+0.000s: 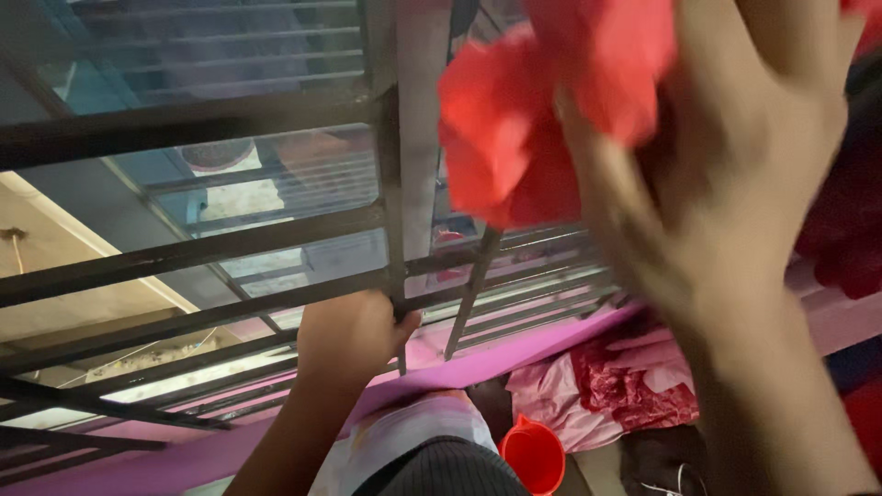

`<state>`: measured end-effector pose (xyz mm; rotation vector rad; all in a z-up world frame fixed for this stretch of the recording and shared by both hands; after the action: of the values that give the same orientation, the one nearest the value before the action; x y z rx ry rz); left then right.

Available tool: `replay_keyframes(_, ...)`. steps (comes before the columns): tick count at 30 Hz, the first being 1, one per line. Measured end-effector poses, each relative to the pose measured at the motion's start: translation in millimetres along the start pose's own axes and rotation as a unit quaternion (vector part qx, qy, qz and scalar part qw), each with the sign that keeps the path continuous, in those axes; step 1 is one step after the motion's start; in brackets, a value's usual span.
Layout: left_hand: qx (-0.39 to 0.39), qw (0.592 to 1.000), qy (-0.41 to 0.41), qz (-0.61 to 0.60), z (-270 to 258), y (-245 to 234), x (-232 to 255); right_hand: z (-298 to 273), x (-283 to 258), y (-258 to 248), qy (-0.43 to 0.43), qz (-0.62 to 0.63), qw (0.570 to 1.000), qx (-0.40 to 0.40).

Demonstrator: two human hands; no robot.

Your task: The person cleans a window and its metal grate using a red cloth, then rinses the cloth in a red bucket.

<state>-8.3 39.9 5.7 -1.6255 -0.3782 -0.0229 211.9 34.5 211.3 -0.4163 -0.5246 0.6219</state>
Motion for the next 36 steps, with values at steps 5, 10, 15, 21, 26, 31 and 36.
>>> replay_keyframes(5, -0.028, 0.999, -0.020, 0.009, 3, 5, -3, 12, 0, 20, -0.031, -0.063, 0.997, -0.028)
replay_keyframes(10, -0.010, 1.000, -0.012, -0.012, 1, 7, -6, -15, -44, 31, -0.060, -0.011, 0.998, 0.000)
replay_keyframes(15, -0.008, 0.999, -0.010, -0.044, 0, 6, -6, -29, -25, 46, 0.085, 0.079, 0.989, -0.095)
replay_keyframes(21, -0.016, 1.000, -0.011, -0.001, 3, 10, -5, 1, -14, 24, -0.015, -0.012, 1.000, 0.002)
replay_keyframes(26, -0.002, 1.000, -0.015, -0.007, 1, 10, -6, -20, -21, 36, -0.001, 0.041, 0.999, -0.031)
replay_keyframes(31, 0.035, 0.999, 0.009, -0.034, -1, 4, -3, -59, -52, 60, 0.004, 0.110, 0.987, -0.113)
replay_keyframes(36, 0.005, 1.000, -0.020, -0.001, -1, 1, 1, -54, -46, 50, 0.011, 0.132, 0.990, -0.042)
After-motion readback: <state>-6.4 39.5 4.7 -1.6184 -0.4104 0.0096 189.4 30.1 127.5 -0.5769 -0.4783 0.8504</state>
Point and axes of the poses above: each hand's wrist, its own z-axis towards the middle knuckle, its own y-axis out of the palm, x = y × z, the point moved 4 cm from there along z, towards the middle knuckle, and after that the axes turned 12 degrees about -y, right-handed, at the moved point
